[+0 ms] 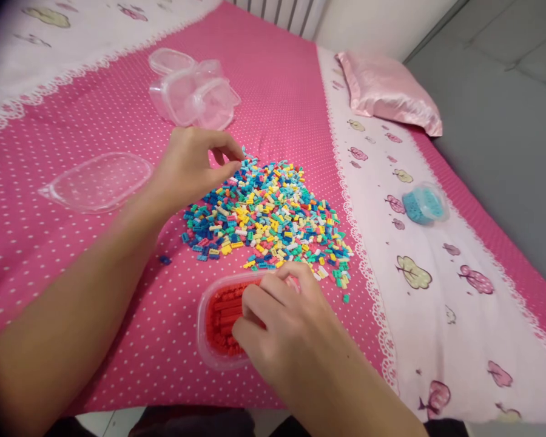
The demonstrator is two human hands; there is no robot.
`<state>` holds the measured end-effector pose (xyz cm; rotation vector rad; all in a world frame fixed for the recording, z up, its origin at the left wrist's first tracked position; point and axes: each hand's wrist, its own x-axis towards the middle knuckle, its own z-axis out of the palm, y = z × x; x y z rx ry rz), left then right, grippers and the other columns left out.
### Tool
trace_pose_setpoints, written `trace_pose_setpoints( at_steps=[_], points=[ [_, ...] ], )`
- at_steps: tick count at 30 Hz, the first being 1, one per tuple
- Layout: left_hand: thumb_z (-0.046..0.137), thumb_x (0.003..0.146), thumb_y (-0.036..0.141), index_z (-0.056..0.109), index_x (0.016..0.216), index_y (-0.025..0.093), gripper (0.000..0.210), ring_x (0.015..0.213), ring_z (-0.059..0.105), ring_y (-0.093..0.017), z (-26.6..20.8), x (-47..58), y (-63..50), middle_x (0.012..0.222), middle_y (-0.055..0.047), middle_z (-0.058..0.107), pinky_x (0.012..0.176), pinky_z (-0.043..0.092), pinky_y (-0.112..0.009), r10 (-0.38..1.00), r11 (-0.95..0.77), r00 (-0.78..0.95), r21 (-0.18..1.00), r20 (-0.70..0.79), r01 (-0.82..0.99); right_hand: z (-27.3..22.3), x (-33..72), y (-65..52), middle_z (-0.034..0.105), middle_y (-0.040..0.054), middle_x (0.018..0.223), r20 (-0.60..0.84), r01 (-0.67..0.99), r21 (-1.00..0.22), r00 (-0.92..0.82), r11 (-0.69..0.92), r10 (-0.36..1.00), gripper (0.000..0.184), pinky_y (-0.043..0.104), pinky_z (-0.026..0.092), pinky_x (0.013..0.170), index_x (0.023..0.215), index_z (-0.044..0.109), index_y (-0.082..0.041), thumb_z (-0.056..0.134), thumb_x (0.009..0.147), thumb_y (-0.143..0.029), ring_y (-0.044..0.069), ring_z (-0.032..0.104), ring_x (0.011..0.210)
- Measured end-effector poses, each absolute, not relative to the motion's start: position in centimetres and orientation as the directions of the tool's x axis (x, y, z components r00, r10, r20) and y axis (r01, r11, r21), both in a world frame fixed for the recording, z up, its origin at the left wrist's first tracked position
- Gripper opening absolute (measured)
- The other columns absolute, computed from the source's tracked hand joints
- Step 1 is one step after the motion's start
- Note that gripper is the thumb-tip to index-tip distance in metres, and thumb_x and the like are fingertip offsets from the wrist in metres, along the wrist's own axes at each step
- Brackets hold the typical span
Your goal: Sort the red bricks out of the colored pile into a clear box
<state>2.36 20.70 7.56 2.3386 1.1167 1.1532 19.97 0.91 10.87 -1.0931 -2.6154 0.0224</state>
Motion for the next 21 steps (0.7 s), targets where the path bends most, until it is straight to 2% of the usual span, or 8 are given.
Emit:
trace_pose_setpoints(
  at_steps=[8,14,21],
  points=[
    [0.063,0.080,0.015,0.075,0.087,0.017,0.014,0.082,0.071,-0.019,7.6,2.3,20.7,0.085,-0.005,0.077,0.083,0.054,-0.031,0.753,-0.654,0.375,0.552,0.541,0.518,10.8,20.4,0.5,0.060,0.0001,0.071,0.280,0.684,-0.200,-0.646,0.701,0.710,0.051,0.036,0.032,0.090,0.078,0.073,-0.020,0.034,0.109,-0.020,0.014,0.051,0.072],
    [0.062,0.080,0.015,0.075,0.087,0.017,0.015,0.083,0.071,-0.019,7.5,2.3,20.8,0.086,-0.005,0.077,0.082,0.054,-0.030,0.750,-0.657,0.379,0.545,0.542,0.521,10.4,21.3,0.3,0.061,-0.0005,0.073,0.278,0.738,-0.193,-0.591,0.647,0.757,0.047,0.035,0.031,0.087,0.075,0.072,-0.022,0.039,0.108,-0.023,0.013,0.050,0.071],
    [0.062,0.080,0.014,0.075,0.088,0.018,0.015,0.082,0.070,-0.018,7.6,2.4,20.7,0.086,-0.004,0.076,0.082,0.053,-0.030,0.756,-0.650,0.377,0.548,0.534,0.527,10.7,21.0,-0.1,0.063,-0.0002,0.078,0.201,0.710,-0.264,-0.621,0.652,0.758,0.050,0.036,0.030,0.092,0.080,0.072,-0.023,0.031,0.110,-0.022,0.013,0.054,0.075]
  ],
)
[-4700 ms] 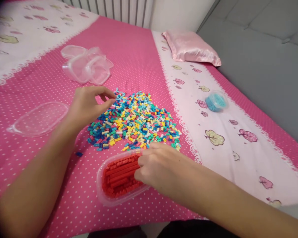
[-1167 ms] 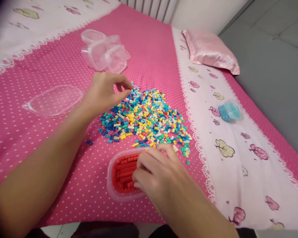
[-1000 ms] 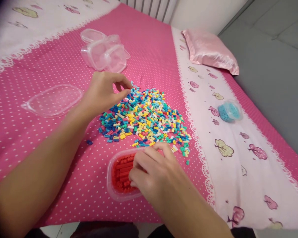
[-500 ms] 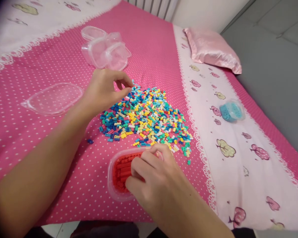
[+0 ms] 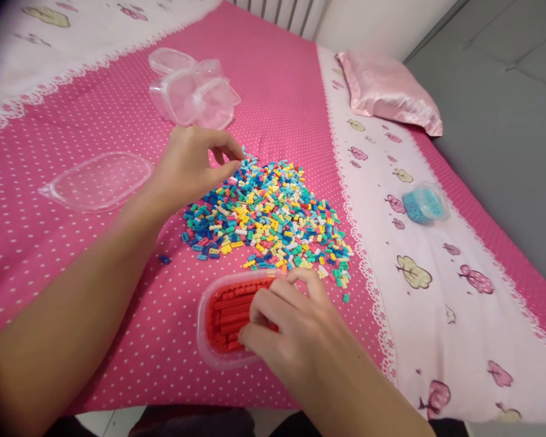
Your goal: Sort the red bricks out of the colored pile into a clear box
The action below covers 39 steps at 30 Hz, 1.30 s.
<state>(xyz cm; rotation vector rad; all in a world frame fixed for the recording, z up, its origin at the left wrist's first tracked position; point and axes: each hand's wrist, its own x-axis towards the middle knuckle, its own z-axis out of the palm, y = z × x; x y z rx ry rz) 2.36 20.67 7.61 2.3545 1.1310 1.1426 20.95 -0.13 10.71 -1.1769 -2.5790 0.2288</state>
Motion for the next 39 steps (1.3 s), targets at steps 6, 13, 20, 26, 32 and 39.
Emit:
trace_pose_setpoints(
  at_steps=[6,13,20,26,32,39],
  points=[
    [0.062,0.081,0.016,0.075,0.089,0.017,0.015,0.084,0.070,-0.018,7.6,2.3,20.7,0.087,-0.004,0.076,0.084,0.053,-0.030,0.764,-0.641,0.377,0.551,0.524,0.534,10.9,21.3,-0.2,0.063,-0.0008,0.078,0.175,0.679,-0.294,-0.654,0.673,0.736,0.047,0.036,0.031,0.089,0.084,0.072,-0.024,0.032,0.110,-0.022,0.014,0.052,0.076],
    [0.063,0.081,0.016,0.075,0.088,0.017,0.014,0.083,0.070,-0.018,7.7,2.4,20.7,0.087,-0.004,0.076,0.084,0.053,-0.030,0.763,-0.641,0.376,0.541,0.526,0.545,11.2,21.6,-0.2,0.062,0.0000,0.081,0.153,0.667,-0.342,-0.656,0.662,0.739,0.046,0.036,0.033,0.088,0.087,0.071,-0.023,0.030,0.110,-0.022,0.014,0.052,0.077],
    [0.062,0.082,0.018,0.075,0.089,0.018,0.014,0.085,0.071,-0.019,7.7,2.3,20.6,0.089,-0.004,0.077,0.085,0.054,-0.030,0.764,-0.641,0.384,0.549,0.518,0.536,9.4,22.2,-0.1,0.062,-0.0011,0.079,0.225,0.690,-0.327,-0.606,0.645,0.763,0.035,0.037,0.032,0.086,0.087,0.069,-0.025,0.041,0.107,-0.018,0.014,0.053,0.077],
    [0.063,0.080,0.017,0.075,0.087,0.020,0.014,0.085,0.071,-0.020,7.6,2.4,20.7,0.087,-0.004,0.077,0.085,0.054,-0.032,0.769,-0.636,0.372,0.558,0.521,0.533,10.0,21.9,-0.1,0.062,-0.0014,0.079,0.184,0.661,-0.394,-0.625,0.639,0.759,0.040,0.036,0.034,0.086,0.081,0.069,-0.024,0.040,0.105,-0.011,0.012,0.054,0.073],
    [0.063,0.080,0.017,0.075,0.086,0.022,0.014,0.083,0.070,-0.020,7.7,2.4,20.6,0.086,-0.004,0.077,0.084,0.054,-0.033,0.772,-0.633,0.365,0.578,0.521,0.515,10.2,21.6,0.2,0.064,-0.0012,0.081,0.158,0.653,-0.425,-0.629,0.627,0.761,0.036,0.034,0.034,0.085,0.082,0.069,-0.024,0.043,0.106,-0.016,0.013,0.054,0.077],
    [0.063,0.080,0.017,0.075,0.085,0.021,0.014,0.082,0.070,-0.020,7.8,2.4,20.6,0.085,-0.004,0.076,0.084,0.055,-0.034,0.776,-0.628,0.360,0.577,0.519,0.523,9.5,21.8,-0.2,0.065,-0.0020,0.087,0.064,0.657,-0.510,-0.614,0.555,0.786,0.028,0.036,0.032,0.089,0.088,0.067,-0.025,0.046,0.105,-0.019,0.014,0.055,0.084]
  ],
)
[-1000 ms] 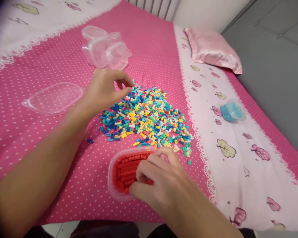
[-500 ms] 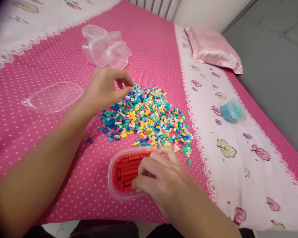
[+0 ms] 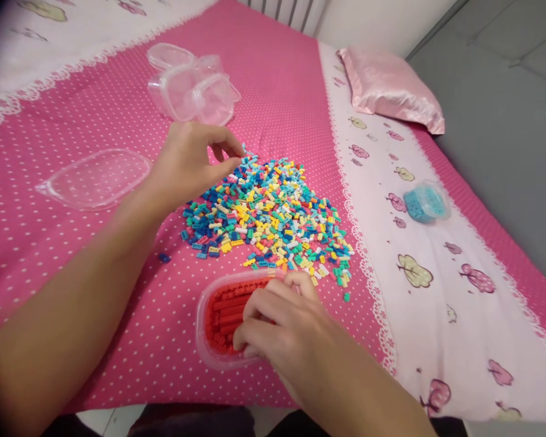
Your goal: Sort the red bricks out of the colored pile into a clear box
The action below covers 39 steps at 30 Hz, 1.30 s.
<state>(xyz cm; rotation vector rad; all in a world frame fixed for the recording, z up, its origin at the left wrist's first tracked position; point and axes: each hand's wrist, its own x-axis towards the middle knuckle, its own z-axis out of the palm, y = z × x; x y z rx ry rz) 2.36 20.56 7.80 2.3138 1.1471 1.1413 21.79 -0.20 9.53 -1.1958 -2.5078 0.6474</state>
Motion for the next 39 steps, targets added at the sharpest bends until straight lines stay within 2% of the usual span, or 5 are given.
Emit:
trace_pose_setpoints(
  at_steps=[6,18,31,35,39],
  points=[
    [0.062,0.079,0.019,0.075,0.084,0.021,0.013,0.081,0.070,-0.020,7.9,2.4,20.6,0.084,-0.004,0.077,0.082,0.056,-0.033,0.773,-0.631,0.361,0.575,0.521,0.521,9.5,21.7,-0.3,0.067,-0.0011,0.087,0.051,0.677,-0.494,-0.604,0.545,0.796,0.031,0.038,0.033,0.094,0.086,0.067,-0.025,0.044,0.105,-0.014,0.016,0.057,0.087],
    [0.062,0.080,0.020,0.074,0.084,0.021,0.013,0.082,0.070,-0.020,7.9,2.4,20.6,0.084,-0.005,0.076,0.082,0.056,-0.033,0.770,-0.635,0.366,0.577,0.522,0.514,10.1,21.2,0.5,0.064,-0.0025,0.081,0.093,0.660,-0.458,-0.631,0.596,0.770,0.035,0.036,0.030,0.085,0.081,0.065,-0.023,0.043,0.102,-0.007,0.014,0.057,0.081],
    [0.063,0.080,0.018,0.074,0.085,0.021,0.012,0.082,0.070,-0.020,7.8,2.3,20.6,0.085,-0.004,0.077,0.082,0.054,-0.033,0.772,-0.632,0.362,0.576,0.522,0.519,10.8,21.6,0.9,0.069,-0.0034,0.079,0.104,0.676,-0.450,-0.610,0.584,0.786,0.030,0.035,0.032,0.079,0.082,0.065,-0.025,0.047,0.105,-0.018,0.014,0.061,0.078],
    [0.063,0.080,0.013,0.075,0.086,0.019,0.015,0.077,0.069,-0.017,7.8,1.9,20.7,0.083,-0.003,0.077,0.078,0.053,-0.030,0.751,-0.652,0.357,0.544,0.555,0.528,11.6,23.0,1.3,0.071,-0.0025,0.086,0.138,0.707,-0.494,-0.511,0.506,0.849,0.014,0.033,0.039,0.080,0.093,0.065,-0.027,0.058,0.099,-0.017,0.016,0.063,0.081],
    [0.063,0.081,0.015,0.075,0.087,0.019,0.013,0.072,0.067,-0.017,7.9,1.0,21.0,0.081,-0.003,0.077,0.074,0.050,-0.031,0.769,-0.625,0.332,0.530,0.547,0.574,10.7,25.2,3.1,0.071,-0.0004,0.090,0.250,0.743,-0.563,-0.264,0.362,0.932,0.009,0.029,0.047,0.073,0.102,0.066,-0.027,0.057,0.099,-0.024,0.016,0.065,0.081]
  ],
)
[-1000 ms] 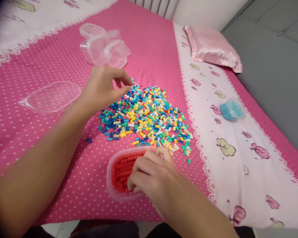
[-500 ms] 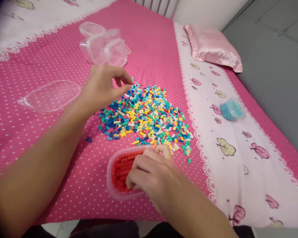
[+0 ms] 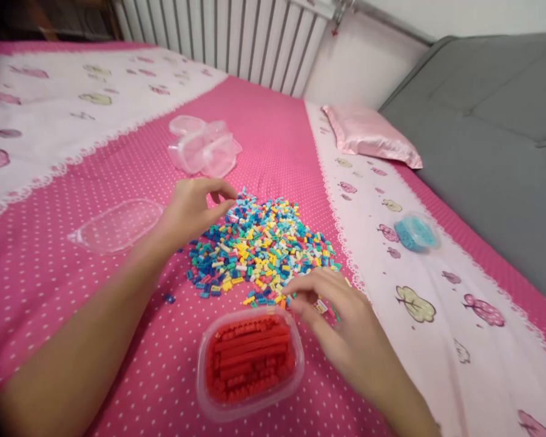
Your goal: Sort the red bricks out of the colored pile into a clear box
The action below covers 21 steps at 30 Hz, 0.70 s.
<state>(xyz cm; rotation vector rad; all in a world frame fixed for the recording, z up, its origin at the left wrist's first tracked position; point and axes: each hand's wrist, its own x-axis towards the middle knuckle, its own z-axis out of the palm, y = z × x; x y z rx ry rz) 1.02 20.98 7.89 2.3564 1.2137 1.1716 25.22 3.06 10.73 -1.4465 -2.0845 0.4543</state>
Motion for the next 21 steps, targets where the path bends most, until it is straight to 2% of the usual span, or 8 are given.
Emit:
trace_pose_setpoints(
  at_steps=[3,6,8,12,15,18,21],
  points=[
    [0.064,0.084,0.018,0.073,0.088,0.020,0.010,0.075,0.068,-0.019,7.8,0.4,21.2,0.083,-0.003,0.077,0.076,0.050,-0.033,0.790,-0.597,0.326,0.530,0.519,0.602,9.7,26.3,6.5,0.073,0.0026,0.093,0.297,0.737,-0.612,-0.123,0.287,0.947,0.013,0.030,0.051,0.074,0.099,0.069,-0.023,0.057,0.098,-0.029,0.018,0.068,0.083],
    [0.065,0.085,0.020,0.072,0.087,0.022,0.008,0.076,0.069,-0.021,7.5,0.1,21.4,0.085,-0.003,0.077,0.077,0.050,-0.035,0.812,-0.569,0.333,0.525,0.479,0.633,9.1,26.1,11.5,0.075,0.0056,0.099,0.294,0.722,-0.616,-0.160,0.315,0.942,0.018,0.034,0.054,0.081,0.098,0.073,-0.020,0.055,0.096,-0.025,0.020,0.070,0.089],
    [0.064,0.084,0.018,0.071,0.086,0.023,0.009,0.077,0.069,-0.021,7.4,-0.1,21.5,0.085,-0.003,0.077,0.076,0.050,-0.035,0.823,-0.554,0.335,0.518,0.459,0.652,8.9,25.3,15.3,0.076,0.0071,0.105,0.287,0.808,-0.526,-0.126,0.266,0.950,0.024,0.035,0.053,0.088,0.103,0.074,-0.019,0.052,0.095,-0.017,0.020,0.069,0.096],
    [0.062,0.085,0.017,0.070,0.087,0.023,0.011,0.077,0.069,-0.021,7.4,-0.4,21.6,0.086,-0.003,0.077,0.075,0.049,-0.035,0.834,-0.540,0.341,0.519,0.434,0.663,7.9,23.4,22.0,0.073,0.0122,0.115,0.266,0.884,-0.433,-0.062,0.177,0.962,0.027,0.039,0.050,0.098,0.107,0.075,-0.015,0.051,0.095,-0.008,0.022,0.066,0.106],
    [0.061,0.087,0.019,0.071,0.089,0.023,0.011,0.078,0.069,-0.022,7.5,-0.6,21.7,0.087,-0.004,0.077,0.075,0.049,-0.035,0.841,-0.530,0.337,0.515,0.424,0.674,6.8,22.9,24.8,0.071,0.0098,0.115,0.165,0.925,-0.357,-0.070,0.126,0.984,0.016,0.042,0.053,0.096,0.108,0.071,-0.017,0.060,0.097,-0.021,0.023,0.066,0.106],
    [0.060,0.087,0.020,0.072,0.090,0.022,0.012,0.079,0.069,-0.021,7.3,-0.7,21.7,0.087,-0.003,0.077,0.075,0.049,-0.034,0.840,-0.527,0.321,0.515,0.438,0.676,6.1,23.2,25.9,0.067,0.0077,0.120,0.059,0.951,-0.294,-0.083,0.097,0.995,0.027,0.042,0.057,0.089,0.118,0.065,-0.018,0.064,0.097,-0.035,0.021,0.067,0.102],
    [0.062,0.086,0.021,0.074,0.090,0.021,0.013,0.078,0.069,-0.020,7.2,-0.5,21.7,0.087,-0.003,0.077,0.076,0.049,-0.033,0.848,-0.514,0.308,0.527,0.431,0.677,6.4,23.7,25.9,0.065,0.0085,0.124,0.009,0.960,-0.260,-0.101,0.100,0.995,0.030,0.042,0.057,0.088,0.123,0.063,-0.019,0.063,0.098,-0.036,0.022,0.067,0.104]
  ],
)
